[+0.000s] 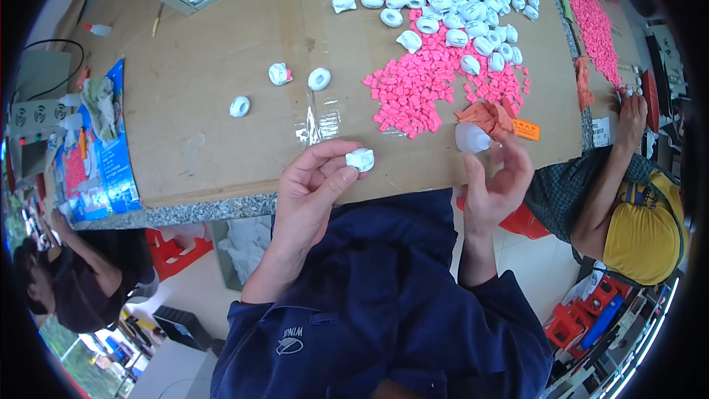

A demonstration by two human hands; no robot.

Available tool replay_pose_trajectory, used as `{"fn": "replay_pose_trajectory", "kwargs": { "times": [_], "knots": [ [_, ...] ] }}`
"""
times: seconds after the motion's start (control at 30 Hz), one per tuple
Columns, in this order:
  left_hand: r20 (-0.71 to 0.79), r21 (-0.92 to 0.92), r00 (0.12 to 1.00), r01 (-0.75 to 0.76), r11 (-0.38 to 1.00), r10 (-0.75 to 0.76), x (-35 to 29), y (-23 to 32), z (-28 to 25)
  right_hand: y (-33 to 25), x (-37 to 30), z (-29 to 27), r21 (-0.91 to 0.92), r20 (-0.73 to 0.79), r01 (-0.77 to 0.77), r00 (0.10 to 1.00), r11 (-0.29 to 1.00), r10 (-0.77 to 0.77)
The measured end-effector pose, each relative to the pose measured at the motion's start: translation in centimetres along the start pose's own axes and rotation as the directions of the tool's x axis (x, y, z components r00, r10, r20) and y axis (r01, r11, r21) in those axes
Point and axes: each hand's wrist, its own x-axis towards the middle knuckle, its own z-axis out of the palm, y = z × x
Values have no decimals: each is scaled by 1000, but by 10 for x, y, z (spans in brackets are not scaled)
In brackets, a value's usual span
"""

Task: Applying glue to small white plastic components and assembling them at a factory workbench.

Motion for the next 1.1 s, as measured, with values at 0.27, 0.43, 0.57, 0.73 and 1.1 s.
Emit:
{"fn": "replay_pose_trajectory", "kwargs": {
  "times": [0.27, 0.43, 0.57, 0.73, 1.1],
  "knots": [
    [5, 42, 1000, -23, 999, 23, -4, -2, -3, -25, -5, 39, -344, 326, 38, 942, 938, 81],
    [-14, 65, 1000, 3, 998, -2, -7, -2, -2, -25, -3, 42, -368, 355, 52, 931, 928, 88],
    [-10, 91, 1000, -8, 996, 9, -8, -4, -3, -28, -1, 45, -366, 351, 32, 930, 930, 107],
    [-10, 95, 999, -29, 995, 30, -8, -5, -2, -27, 1, 48, -392, 358, 66, 930, 917, 86],
    [33, 144, 983, -182, 973, 179, -6, -14, 7, -62, -2, 36, -99, 467, -129, 870, 987, 160]
  ]
}}
